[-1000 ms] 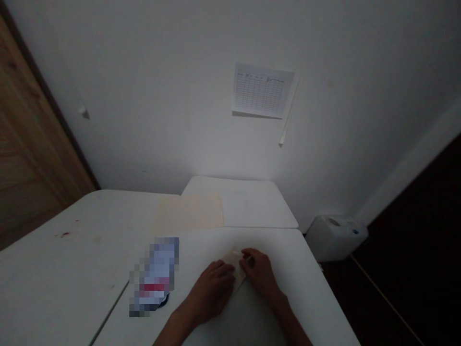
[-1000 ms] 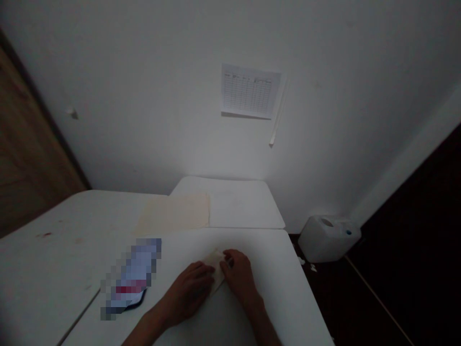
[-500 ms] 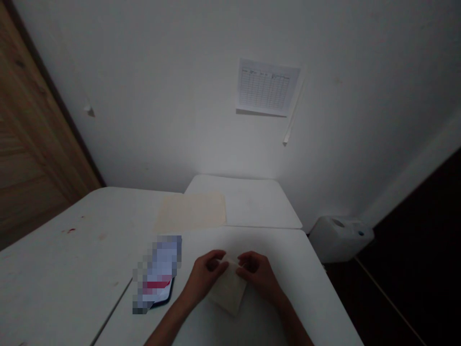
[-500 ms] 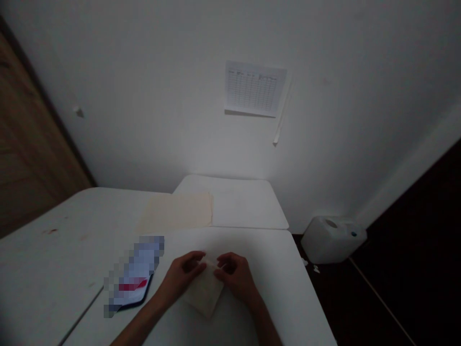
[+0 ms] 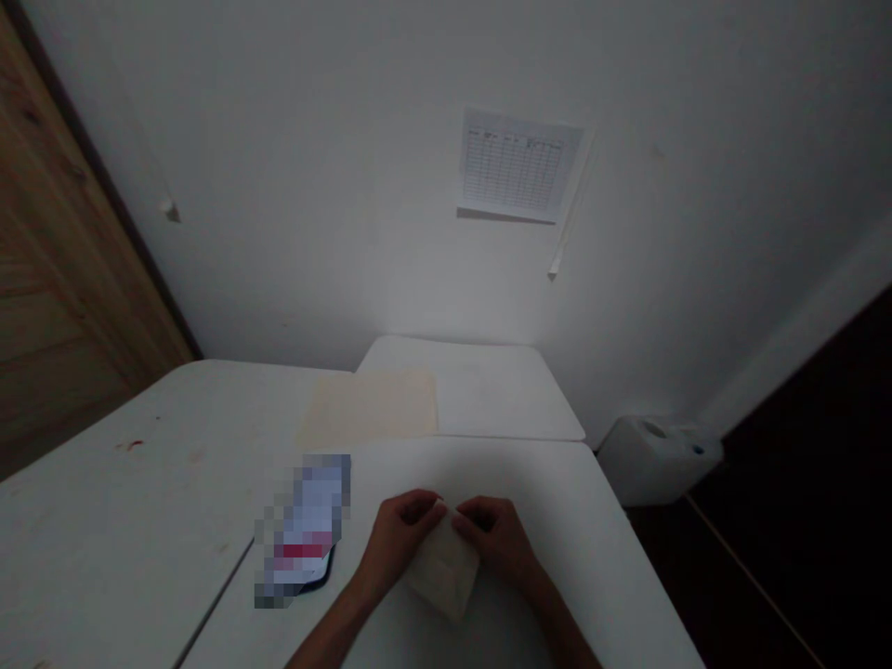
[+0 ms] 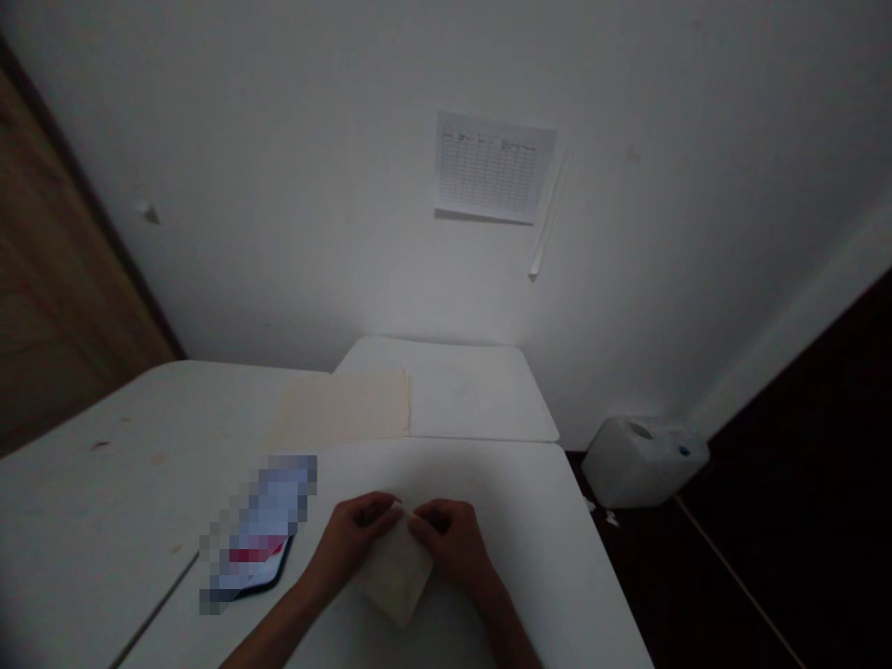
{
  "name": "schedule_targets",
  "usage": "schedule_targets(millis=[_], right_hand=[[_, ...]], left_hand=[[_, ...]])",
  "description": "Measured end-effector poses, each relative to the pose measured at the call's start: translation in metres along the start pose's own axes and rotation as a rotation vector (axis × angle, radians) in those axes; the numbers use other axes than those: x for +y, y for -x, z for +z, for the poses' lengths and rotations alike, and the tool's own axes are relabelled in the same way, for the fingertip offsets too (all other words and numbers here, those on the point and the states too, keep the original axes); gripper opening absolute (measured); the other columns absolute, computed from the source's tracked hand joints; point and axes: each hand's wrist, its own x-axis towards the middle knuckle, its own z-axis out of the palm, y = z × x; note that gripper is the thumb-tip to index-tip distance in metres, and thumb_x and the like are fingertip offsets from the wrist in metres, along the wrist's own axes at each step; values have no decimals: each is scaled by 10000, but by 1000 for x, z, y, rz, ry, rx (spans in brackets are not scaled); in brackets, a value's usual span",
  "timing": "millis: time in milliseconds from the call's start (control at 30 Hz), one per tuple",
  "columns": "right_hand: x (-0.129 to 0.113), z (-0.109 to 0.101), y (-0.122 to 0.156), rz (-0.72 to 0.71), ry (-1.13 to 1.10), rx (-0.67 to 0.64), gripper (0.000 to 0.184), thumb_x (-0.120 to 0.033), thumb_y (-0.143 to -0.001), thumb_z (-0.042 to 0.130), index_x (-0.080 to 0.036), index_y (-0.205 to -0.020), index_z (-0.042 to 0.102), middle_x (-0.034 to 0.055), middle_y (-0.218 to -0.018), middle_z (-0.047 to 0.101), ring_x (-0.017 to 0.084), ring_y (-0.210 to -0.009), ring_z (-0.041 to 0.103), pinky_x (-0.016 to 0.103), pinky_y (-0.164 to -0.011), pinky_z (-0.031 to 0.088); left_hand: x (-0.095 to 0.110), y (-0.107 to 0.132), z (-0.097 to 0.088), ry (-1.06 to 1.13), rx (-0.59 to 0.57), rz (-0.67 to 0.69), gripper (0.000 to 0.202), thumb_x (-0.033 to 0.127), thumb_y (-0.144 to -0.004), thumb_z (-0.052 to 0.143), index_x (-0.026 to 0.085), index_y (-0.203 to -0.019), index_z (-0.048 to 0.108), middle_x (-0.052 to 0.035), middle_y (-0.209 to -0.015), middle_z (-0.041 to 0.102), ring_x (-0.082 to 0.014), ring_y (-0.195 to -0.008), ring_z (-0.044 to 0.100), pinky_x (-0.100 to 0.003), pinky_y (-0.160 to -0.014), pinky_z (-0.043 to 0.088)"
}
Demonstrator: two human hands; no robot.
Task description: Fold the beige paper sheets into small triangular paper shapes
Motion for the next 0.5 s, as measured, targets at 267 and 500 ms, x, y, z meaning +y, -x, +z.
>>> schedule_targets(millis=[267, 500], right_hand=[[1, 2, 1, 16, -4, 37, 233, -382, -776, 686, -151, -763, 710, 34, -696, 680, 152, -629, 608, 237, -583, 458], [-3, 3, 2, 16, -10, 34, 219, -364, -771, 684, -150, -732, 707, 26, -673, 670, 142, -607, 590, 230, -571, 449]], left_hand=[[-1, 0, 0, 94, 30, -56, 246, 414, -677, 726, 176, -737, 740, -63, -750, 738, -223, -710, 666, -281, -643, 489], [-4, 1, 2, 234, 15, -142, 267, 413, -664, 744, 149, -700, 725, -49, -666, 693, -178, -601, 604, -251, -542, 437]])
